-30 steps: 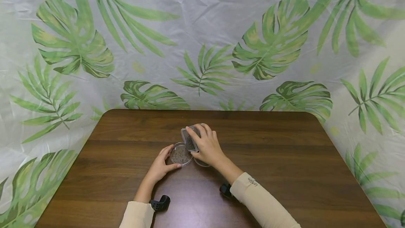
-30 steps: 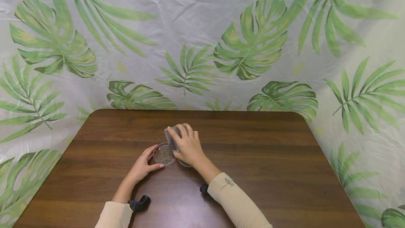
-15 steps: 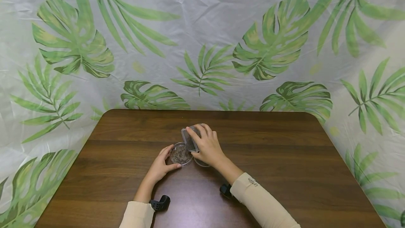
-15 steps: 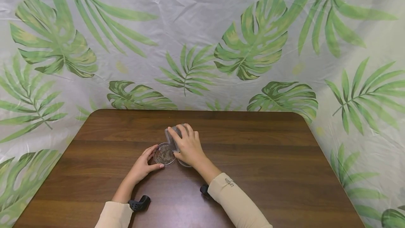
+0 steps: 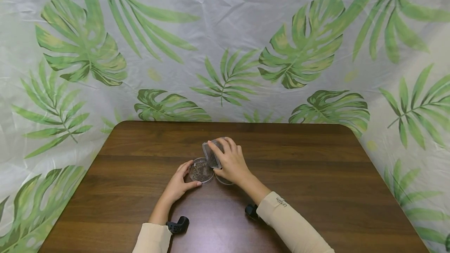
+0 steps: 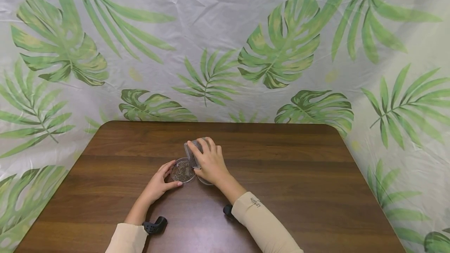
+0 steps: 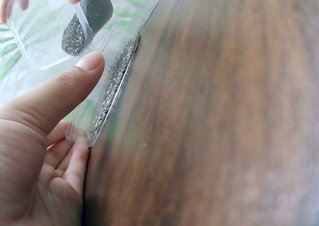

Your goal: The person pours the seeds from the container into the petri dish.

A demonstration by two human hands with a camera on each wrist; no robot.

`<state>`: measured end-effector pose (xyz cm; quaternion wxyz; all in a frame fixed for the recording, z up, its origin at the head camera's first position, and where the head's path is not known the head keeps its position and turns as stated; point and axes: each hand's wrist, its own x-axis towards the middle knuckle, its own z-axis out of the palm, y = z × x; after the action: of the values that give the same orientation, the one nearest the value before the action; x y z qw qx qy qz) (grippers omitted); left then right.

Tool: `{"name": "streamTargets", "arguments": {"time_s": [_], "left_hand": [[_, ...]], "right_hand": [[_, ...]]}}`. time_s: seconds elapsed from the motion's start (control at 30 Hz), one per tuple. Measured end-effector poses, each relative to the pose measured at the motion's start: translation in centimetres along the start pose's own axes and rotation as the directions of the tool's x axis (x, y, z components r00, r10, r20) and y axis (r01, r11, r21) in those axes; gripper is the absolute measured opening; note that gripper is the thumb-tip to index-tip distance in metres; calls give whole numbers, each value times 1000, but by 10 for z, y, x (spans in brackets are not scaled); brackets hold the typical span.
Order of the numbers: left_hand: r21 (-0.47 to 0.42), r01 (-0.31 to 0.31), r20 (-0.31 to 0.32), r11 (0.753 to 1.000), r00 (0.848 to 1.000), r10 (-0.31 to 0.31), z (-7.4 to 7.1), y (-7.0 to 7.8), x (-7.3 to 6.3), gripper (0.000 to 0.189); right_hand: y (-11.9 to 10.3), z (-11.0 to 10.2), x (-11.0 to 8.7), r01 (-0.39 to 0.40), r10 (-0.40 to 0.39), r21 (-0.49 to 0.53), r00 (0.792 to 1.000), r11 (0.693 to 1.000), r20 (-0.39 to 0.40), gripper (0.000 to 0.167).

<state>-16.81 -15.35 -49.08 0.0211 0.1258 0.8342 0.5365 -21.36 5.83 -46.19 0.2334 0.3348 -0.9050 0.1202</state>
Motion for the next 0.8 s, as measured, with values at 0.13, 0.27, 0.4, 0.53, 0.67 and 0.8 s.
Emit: {"name": "streamTargets", "arguments": {"time_s": [0.13, 0.27, 0.4, 0.53, 0.67, 0.8], "left_hand": [[-1, 6, 6, 1000, 1000, -6, 0, 0, 0, 77], [-3, 13, 9, 1000, 1000, -13, -1, 0, 0, 78], [-4, 17, 6, 1000, 1000, -17, 0, 0, 0, 78], [-1, 13, 2, 1000, 1000, -13, 0, 1, 0, 78], [10, 5, -8, 1000, 1000, -5, 1, 0, 0, 77], [15, -1, -13, 1000, 1000, 1, 1, -1, 0, 76]], "right_hand": [[1, 0, 0, -1, 1, 6, 1000, 1000, -4, 96], [1, 0, 0, -5, 5, 7, 1000, 1000, -10, 96], [2, 0, 0, -19, 19, 17, 1000, 1000, -19, 97], [3, 0, -1, -71, 71, 46, 997, 996, -10, 100], [5, 2, -4, -158, 157, 103, 987, 982, 11, 102], [8, 3, -6, -226, 228, 170, 974, 959, 10, 102]]}}
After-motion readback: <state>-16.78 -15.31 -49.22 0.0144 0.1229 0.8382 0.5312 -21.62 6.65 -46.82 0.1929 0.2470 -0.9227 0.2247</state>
